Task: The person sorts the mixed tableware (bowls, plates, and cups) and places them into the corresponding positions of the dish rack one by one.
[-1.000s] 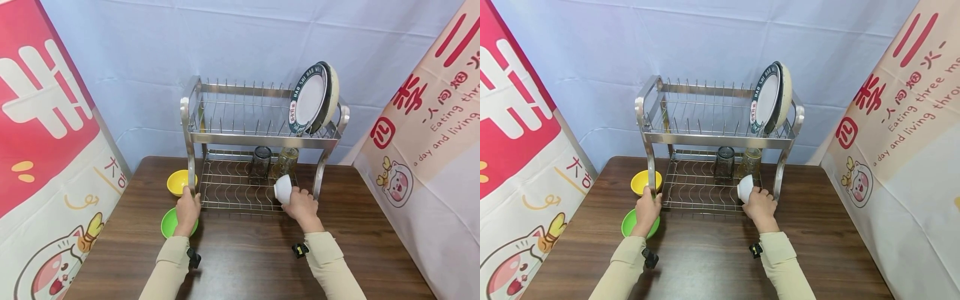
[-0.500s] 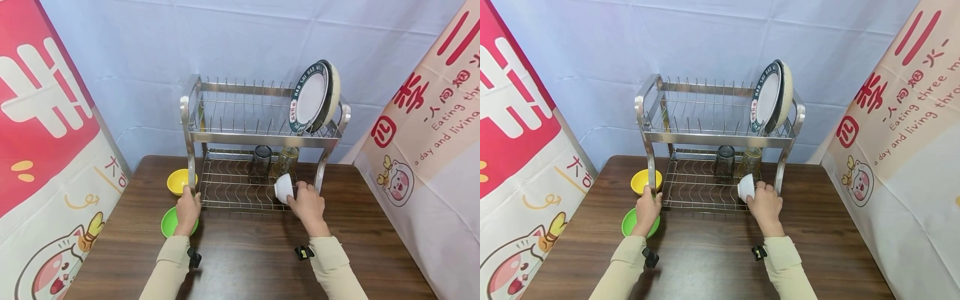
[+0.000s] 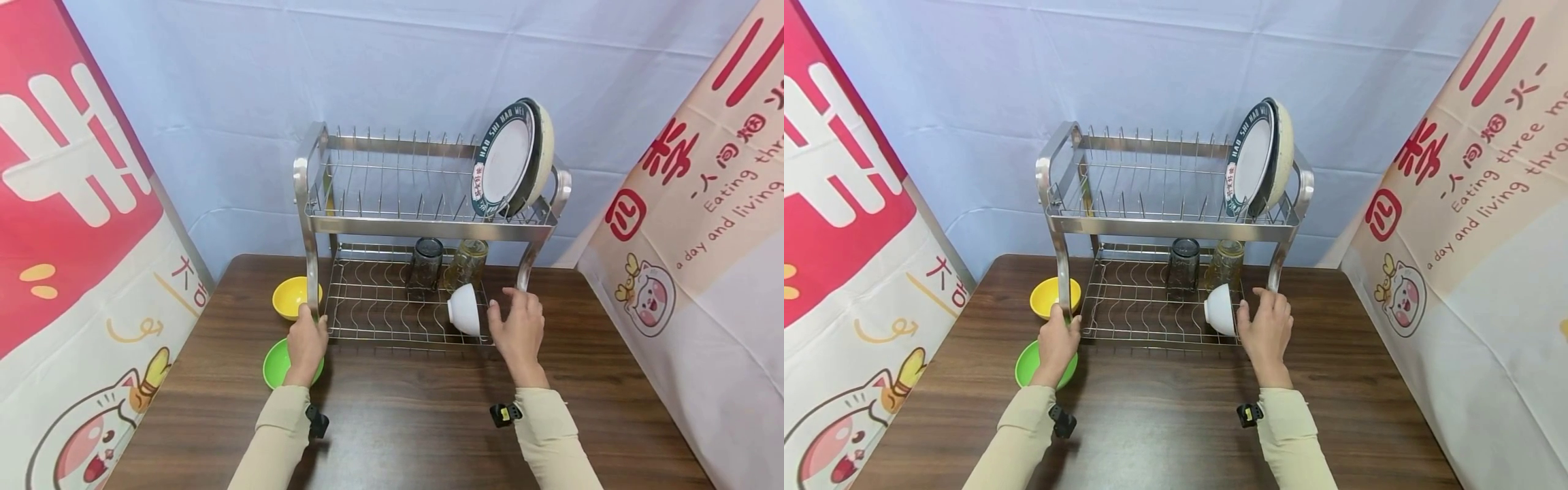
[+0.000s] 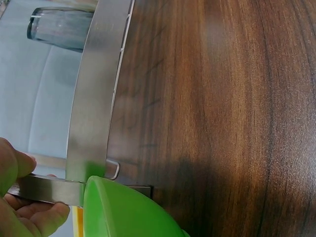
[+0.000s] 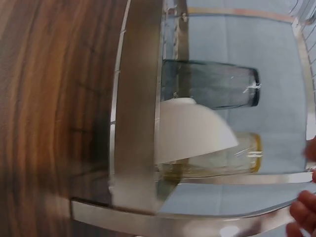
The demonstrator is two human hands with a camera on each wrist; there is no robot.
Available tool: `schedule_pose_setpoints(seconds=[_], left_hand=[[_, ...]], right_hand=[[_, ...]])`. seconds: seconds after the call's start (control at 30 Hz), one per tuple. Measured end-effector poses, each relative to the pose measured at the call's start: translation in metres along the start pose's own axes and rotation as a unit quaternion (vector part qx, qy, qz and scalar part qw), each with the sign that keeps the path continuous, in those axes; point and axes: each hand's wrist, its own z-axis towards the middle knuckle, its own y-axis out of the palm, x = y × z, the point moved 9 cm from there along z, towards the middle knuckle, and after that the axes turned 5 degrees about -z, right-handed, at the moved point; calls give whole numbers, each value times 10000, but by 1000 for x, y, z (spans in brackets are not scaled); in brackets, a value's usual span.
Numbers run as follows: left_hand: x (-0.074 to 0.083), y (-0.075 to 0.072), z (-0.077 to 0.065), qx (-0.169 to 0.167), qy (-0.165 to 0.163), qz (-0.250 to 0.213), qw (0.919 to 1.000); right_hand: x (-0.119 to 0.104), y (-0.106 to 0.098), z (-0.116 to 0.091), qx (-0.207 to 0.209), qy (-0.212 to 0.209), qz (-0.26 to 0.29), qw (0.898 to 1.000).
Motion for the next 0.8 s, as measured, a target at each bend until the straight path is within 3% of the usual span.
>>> schedule_pose_setpoints(seconds=[0.17,0.27,0.43,0.6,0.8], left_hand=[[1,-1,0,26,45,14,10000],[1,-1,0,31,63,22,10000],[1,-1,0,32,80,33,10000],[3,-2,-1,24,65,32,10000],[2,-2,-1,-7,37,49,10000]], right_hand=[[10,-1,-3,620,-214,523,9965],[19,2,-3,626,-57,692,9956],[34,12,-5,254,613,1014,9926],[48,21,-9,-170,1362,1292,9821],[60,29,-11,-535,1914,1207,9726]])
